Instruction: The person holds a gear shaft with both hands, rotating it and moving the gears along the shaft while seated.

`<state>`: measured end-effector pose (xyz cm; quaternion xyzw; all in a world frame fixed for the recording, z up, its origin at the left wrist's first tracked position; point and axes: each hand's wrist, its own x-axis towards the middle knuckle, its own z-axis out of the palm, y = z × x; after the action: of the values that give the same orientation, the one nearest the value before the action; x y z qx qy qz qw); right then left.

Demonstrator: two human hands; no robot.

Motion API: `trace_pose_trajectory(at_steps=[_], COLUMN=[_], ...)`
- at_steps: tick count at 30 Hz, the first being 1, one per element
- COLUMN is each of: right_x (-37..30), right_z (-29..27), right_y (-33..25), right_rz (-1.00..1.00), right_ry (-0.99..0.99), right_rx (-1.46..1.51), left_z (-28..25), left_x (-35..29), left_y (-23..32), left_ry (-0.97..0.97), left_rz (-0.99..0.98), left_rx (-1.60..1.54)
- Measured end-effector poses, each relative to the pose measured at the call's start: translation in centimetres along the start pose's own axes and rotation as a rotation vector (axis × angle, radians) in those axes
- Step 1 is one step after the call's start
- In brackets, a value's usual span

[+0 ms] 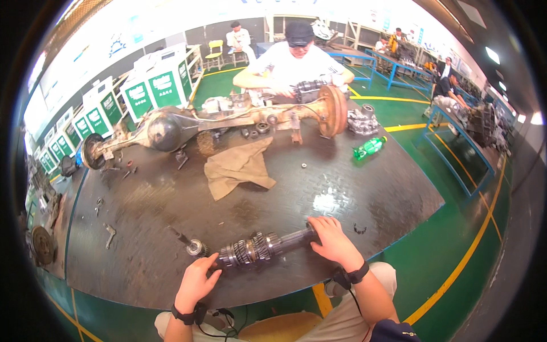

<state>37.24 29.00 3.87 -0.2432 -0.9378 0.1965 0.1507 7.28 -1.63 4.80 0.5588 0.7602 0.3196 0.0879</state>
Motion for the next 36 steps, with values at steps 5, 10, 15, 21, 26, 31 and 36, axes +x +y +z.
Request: trace_pose_trajectory(at_steps=[5,10,15,21,26,31,36], right_x=[1.1,2.3,3.7,4.2,4.1,3.5,3.1], right_z=[1.3,2.8,5.8,6.9,6.3,5.9,5.6], right_y=[-1.3,-3.1,-4.0,-3.2,-3.1,-3.0,-2.9], right_rz=[-0.016,-0.042,-0.15,-0.181,-0.23,-0.215,-0.225], right_ry=[-0.03,-0.05,-0.042,0.022,0.031,-0.041,-0.097], right_rx=[-0.059,-0.089,-0.017,0.073,0.168,0.249,0.32], left_z=[-1.5,-2.3,-2.6,-1.0,0.4,0.3,1.7], left_x=[-0.7,-1.2,-0.7,-0.1,-0.3,0.6,2.1], left_y=[-1.1,-2.2,-4.3,-7.8,-9.2,-9.5,-10.2], left_ry=[0.249,0.467,0.631,0.483,0.317,0.279,0.32], left_rz=[0.068,-0.038,-0.22,-0.189,-0.189,-0.252,-0.269], left_rx=[-0.027,-0.076,-0.083,-0.062,-0.033,-0.01,-0.109])
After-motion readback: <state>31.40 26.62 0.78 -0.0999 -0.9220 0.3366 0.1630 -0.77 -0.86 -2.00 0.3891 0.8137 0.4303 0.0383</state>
